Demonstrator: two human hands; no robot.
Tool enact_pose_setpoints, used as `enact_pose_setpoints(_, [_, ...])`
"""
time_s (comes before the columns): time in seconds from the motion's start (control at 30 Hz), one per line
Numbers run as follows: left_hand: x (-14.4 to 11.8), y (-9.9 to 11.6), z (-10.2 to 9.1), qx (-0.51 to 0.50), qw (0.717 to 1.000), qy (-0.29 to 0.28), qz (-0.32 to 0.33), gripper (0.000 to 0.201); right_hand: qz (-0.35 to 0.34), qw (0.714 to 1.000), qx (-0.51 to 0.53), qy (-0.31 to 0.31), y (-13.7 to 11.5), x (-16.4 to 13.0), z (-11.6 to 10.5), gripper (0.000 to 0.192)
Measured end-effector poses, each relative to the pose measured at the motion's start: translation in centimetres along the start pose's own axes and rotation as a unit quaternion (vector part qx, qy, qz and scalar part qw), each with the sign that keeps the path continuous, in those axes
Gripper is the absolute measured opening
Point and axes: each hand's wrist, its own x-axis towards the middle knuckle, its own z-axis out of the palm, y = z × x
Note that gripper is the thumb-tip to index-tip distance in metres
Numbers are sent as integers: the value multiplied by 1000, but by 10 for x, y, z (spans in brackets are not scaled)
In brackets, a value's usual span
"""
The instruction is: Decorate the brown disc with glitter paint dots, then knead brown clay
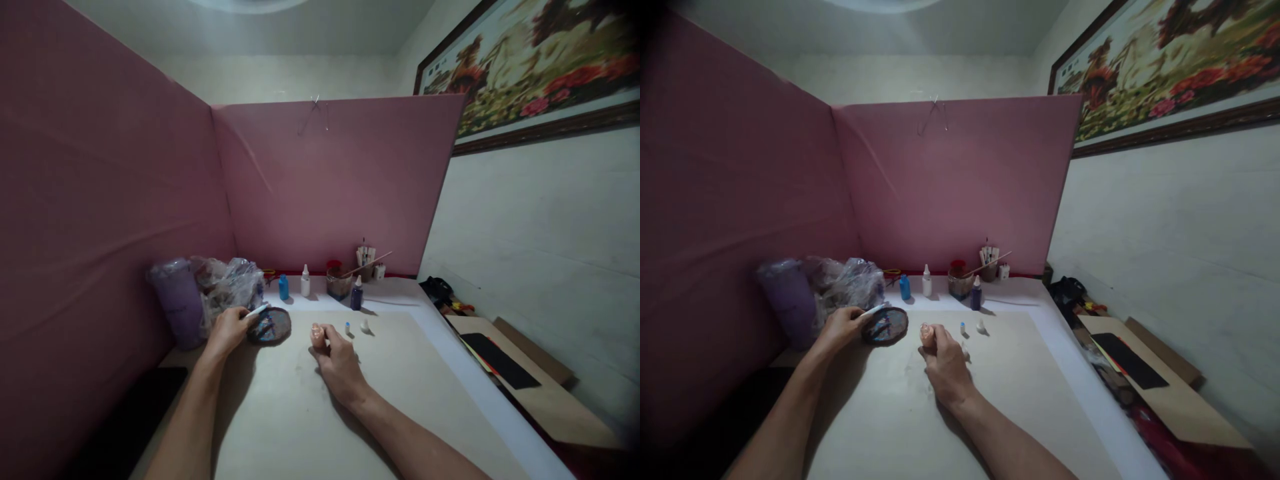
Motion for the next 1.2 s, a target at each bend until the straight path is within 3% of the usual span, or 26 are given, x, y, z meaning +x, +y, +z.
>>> enact_pose_setpoints(0.4, [-3,4,12,107,992,22,-58,30,23,998,-41,-52,-1,-4,0,17])
enact_pose_setpoints(0.57, [-2,8,13,93,990,24,-104,31,13,998,-40,-49,-1,-4,0,18])
enact_pose_setpoints(0.87, [-3,11,18,66,992,40,-95,33,-10,996,-21,-89,-4,-5,-4,15])
enact_pose_setpoints(0.97, [-2,9,19,69,992,44,-95,33,-39,993,19,-114,-9,-7,-5,17])
enact_pose_setpoints(1.2, [1,5,21,46,992,46,-104,33,-72,961,124,-237,-24,-21,-6,13])
